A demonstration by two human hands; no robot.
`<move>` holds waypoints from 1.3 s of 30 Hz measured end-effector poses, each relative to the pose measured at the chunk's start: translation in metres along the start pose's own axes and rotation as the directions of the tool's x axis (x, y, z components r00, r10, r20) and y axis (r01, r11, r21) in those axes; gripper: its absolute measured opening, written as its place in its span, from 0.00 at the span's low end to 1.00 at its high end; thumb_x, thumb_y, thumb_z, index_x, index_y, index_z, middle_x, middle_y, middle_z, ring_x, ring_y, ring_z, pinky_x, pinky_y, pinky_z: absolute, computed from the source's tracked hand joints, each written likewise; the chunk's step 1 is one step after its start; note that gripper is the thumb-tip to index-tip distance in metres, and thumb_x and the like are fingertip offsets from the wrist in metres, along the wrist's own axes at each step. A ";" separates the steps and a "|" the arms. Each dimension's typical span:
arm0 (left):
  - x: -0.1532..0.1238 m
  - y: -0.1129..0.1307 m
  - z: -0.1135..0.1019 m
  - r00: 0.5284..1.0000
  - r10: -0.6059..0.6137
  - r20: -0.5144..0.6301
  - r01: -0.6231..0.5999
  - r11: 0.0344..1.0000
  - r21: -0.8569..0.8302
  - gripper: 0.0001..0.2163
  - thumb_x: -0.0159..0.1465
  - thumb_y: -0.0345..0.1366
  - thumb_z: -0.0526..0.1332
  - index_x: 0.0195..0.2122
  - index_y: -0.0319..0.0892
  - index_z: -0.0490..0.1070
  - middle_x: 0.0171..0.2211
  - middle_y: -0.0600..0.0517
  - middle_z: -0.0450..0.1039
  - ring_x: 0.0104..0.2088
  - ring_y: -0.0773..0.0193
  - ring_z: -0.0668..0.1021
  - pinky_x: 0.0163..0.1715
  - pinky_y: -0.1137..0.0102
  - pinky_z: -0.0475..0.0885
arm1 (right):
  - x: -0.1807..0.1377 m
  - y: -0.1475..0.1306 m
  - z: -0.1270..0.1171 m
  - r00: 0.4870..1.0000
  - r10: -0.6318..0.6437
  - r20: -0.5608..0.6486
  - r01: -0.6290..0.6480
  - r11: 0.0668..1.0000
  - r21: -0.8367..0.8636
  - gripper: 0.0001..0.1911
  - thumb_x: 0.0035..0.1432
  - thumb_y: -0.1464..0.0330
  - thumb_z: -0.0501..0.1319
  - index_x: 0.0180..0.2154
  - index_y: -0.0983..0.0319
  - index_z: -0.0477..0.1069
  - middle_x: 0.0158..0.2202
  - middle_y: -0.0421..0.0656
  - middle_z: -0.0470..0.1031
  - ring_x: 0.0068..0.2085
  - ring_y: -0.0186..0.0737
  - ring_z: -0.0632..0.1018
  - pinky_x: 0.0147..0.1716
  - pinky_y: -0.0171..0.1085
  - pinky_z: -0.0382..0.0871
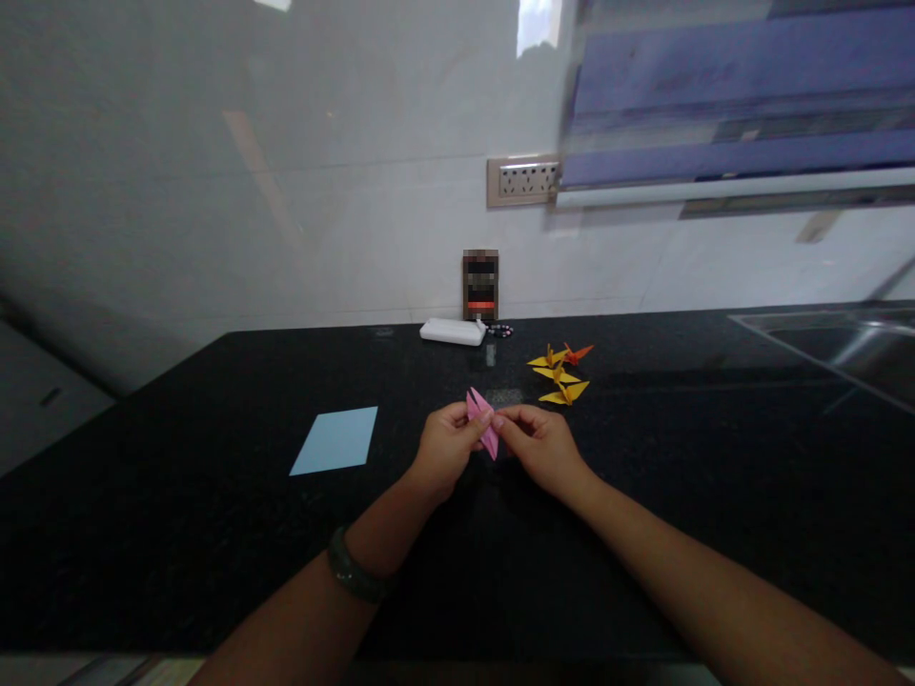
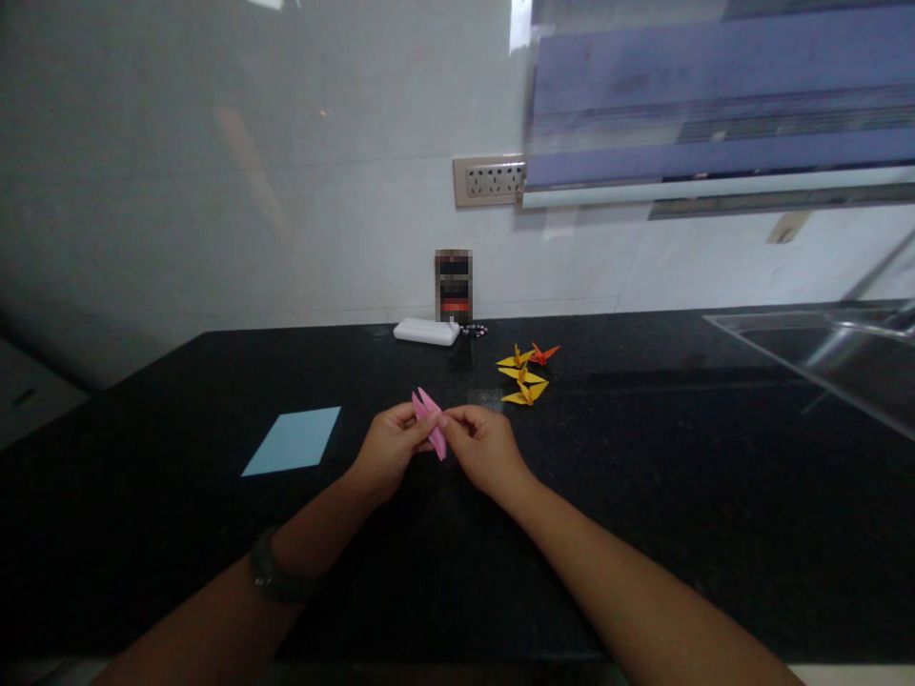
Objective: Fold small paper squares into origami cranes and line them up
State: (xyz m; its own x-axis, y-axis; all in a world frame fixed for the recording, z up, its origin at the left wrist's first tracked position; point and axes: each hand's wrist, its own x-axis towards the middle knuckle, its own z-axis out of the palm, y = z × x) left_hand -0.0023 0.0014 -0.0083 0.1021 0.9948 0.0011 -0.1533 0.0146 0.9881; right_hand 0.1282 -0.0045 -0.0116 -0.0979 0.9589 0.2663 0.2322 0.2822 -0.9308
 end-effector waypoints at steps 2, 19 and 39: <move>0.000 -0.001 0.000 1.000 0.016 -0.008 -0.016 1.000 -0.019 0.11 0.47 0.39 0.64 0.27 0.37 0.69 0.23 0.54 0.70 0.22 0.71 0.71 0.23 0.75 0.66 | 0.000 0.001 0.001 1.000 -0.001 0.004 0.000 1.000 0.017 0.10 0.49 0.64 0.58 0.31 0.64 0.72 0.27 0.43 0.74 0.26 0.35 0.73 0.25 0.33 0.66; -0.002 0.000 0.001 0.999 -0.036 0.038 0.038 0.997 -0.061 0.11 0.47 0.37 0.65 0.27 0.37 0.67 0.23 0.55 0.68 0.23 0.72 0.70 0.23 0.76 0.65 | -0.001 -0.002 -0.003 0.999 -0.043 0.024 0.045 0.995 -0.093 0.08 0.50 0.68 0.55 0.25 0.64 0.69 0.22 0.40 0.69 0.24 0.33 0.68 0.24 0.32 0.62; -0.002 0.003 0.002 0.998 0.039 -0.046 -0.040 0.999 -0.028 0.12 0.46 0.39 0.65 0.27 0.37 0.68 0.23 0.54 0.68 0.23 0.71 0.70 0.26 0.74 0.65 | -0.001 0.000 -0.003 0.996 -0.087 0.010 0.087 0.971 -0.220 0.09 0.49 0.68 0.55 0.20 0.62 0.64 0.18 0.37 0.66 0.20 0.30 0.66 0.20 0.29 0.57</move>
State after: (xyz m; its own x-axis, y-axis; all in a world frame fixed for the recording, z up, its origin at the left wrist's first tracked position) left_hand -0.0014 -0.0009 -0.0048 0.0511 0.9982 0.0322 -0.1848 -0.0223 0.9825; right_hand 0.1310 -0.0048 -0.0114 -0.1275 0.9303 0.3438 0.4304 0.3642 -0.8259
